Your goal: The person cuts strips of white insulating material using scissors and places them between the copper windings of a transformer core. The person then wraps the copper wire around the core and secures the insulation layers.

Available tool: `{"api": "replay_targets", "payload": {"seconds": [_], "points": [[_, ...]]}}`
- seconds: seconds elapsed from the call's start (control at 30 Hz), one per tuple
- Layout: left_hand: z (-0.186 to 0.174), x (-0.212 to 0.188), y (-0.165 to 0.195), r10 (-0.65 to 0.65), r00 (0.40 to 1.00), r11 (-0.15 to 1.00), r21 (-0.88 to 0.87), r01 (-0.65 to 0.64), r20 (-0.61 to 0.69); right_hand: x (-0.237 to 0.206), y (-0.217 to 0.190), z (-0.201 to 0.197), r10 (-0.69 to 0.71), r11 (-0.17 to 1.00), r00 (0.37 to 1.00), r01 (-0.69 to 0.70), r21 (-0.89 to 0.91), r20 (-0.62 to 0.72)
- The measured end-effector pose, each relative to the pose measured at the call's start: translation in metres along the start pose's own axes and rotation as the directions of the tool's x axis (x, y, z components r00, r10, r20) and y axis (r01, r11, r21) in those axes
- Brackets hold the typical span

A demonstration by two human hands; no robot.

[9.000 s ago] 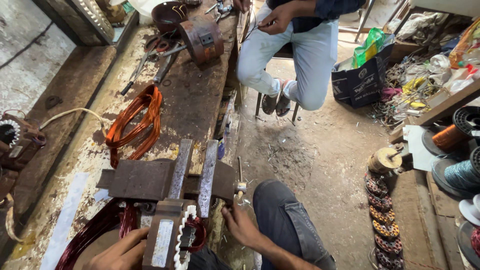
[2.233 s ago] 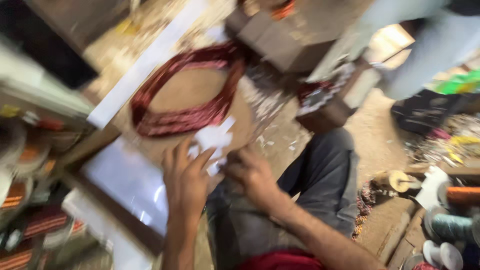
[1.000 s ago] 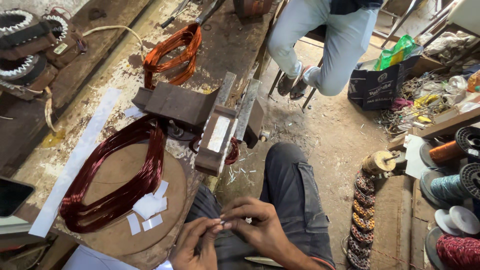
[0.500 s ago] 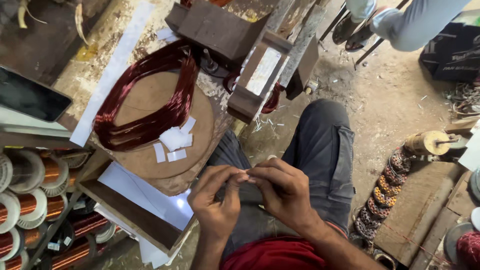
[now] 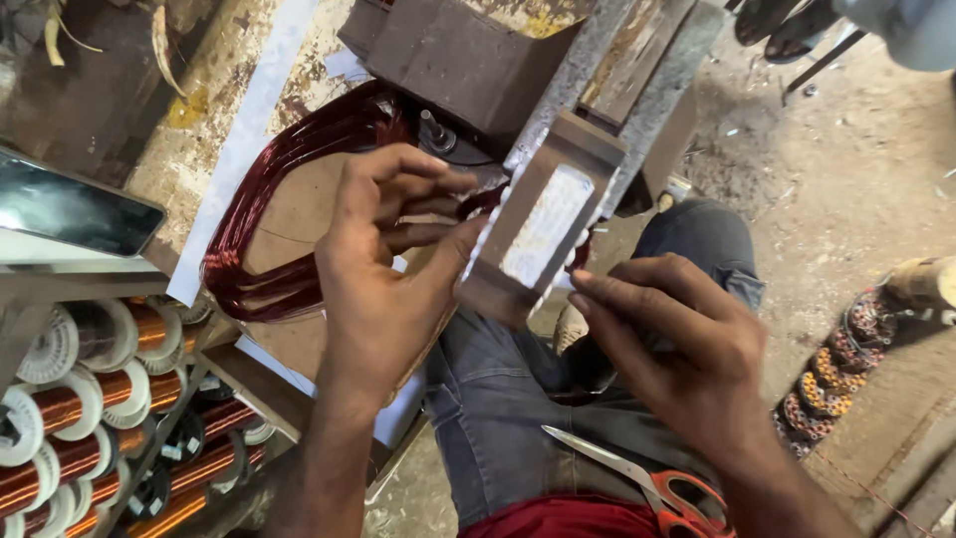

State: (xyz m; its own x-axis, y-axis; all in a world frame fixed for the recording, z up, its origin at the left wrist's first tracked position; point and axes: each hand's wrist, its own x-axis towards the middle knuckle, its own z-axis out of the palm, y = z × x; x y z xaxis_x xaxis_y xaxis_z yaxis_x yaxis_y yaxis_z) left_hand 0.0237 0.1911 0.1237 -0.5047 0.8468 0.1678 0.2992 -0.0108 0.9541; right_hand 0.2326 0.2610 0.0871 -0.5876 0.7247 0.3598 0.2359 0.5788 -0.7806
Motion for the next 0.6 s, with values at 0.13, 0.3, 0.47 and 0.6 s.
{"api": "replay_targets", "payload": {"seconds": [0.13,0.3,0.47,0.6], "points": [[0.005,-0.005,-0.008,0.035,0.999,0.995,0.096,-0.034,-0.012,0.015,0.008,-0.018,0.077,0.996,0.982,-0.082,0.023,0.174],[0.007,-0.01,-0.019,0.101,0.994,0.972,0.218,-0.09,-0.038,0.032,0.03,-0.019,0.009,0.982,0.96,-0.061,0.177,0.281],[0.01,-0.006,-0.017,0.13,0.991,0.946,0.299,-0.124,0.0,0.027,0.042,0.001,-0.091,0.983,0.979,0.059,0.175,0.181],[0.01,-0.005,-0.015,0.053,0.998,0.964,0.258,-0.059,0.029,0.014,0.041,0.003,-0.001,1.0,0.994,-0.001,0.022,0.114]]}}
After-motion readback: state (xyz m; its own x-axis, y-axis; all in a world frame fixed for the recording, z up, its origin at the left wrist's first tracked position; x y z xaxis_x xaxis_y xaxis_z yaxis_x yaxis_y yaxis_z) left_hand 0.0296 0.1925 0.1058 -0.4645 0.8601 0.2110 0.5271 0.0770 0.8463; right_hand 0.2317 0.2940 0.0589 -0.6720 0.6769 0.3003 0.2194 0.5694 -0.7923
